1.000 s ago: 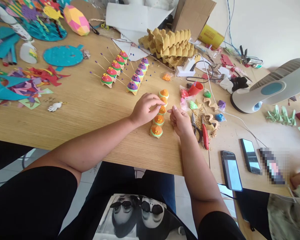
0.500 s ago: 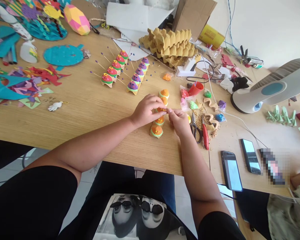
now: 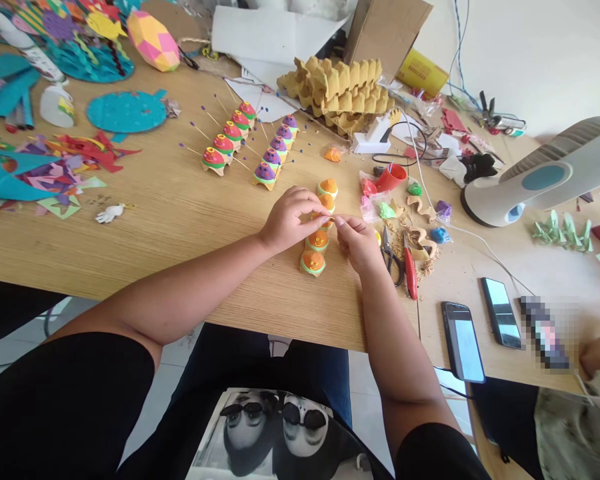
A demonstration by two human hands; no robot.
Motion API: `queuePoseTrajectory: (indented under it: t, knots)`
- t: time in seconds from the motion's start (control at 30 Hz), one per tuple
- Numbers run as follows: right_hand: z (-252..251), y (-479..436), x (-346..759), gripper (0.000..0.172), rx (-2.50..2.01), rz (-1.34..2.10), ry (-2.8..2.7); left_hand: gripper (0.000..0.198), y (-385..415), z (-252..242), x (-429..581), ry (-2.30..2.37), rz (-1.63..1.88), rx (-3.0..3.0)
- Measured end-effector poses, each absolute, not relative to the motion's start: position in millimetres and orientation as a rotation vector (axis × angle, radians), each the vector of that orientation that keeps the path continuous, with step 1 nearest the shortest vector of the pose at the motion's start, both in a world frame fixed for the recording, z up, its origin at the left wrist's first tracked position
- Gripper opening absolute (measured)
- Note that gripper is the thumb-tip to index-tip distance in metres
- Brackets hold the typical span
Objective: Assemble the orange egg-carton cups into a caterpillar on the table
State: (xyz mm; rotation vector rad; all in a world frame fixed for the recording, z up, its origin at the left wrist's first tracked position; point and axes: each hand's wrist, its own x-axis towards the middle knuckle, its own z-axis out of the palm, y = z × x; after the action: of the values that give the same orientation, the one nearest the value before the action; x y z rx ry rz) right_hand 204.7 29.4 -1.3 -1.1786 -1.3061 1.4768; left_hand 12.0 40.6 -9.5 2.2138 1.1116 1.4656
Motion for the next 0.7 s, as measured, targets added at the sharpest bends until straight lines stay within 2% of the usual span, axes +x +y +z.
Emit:
queuePoseTrajectory:
  t: [0.2, 0.7]
  knots:
    - [-3.7, 30.6, 205.0, 0.041, -1.158, 1.475, -1.266, 0.014, 39.0, -7.1, 12.1, 1.074, 1.463, 2.215]
    - [-1.0, 30.4, 205.1, 0.045, -1.181, 1.499, -1.267, 0.013, 40.1, -8.5, 12.3, 1.07, 1.459, 2.202]
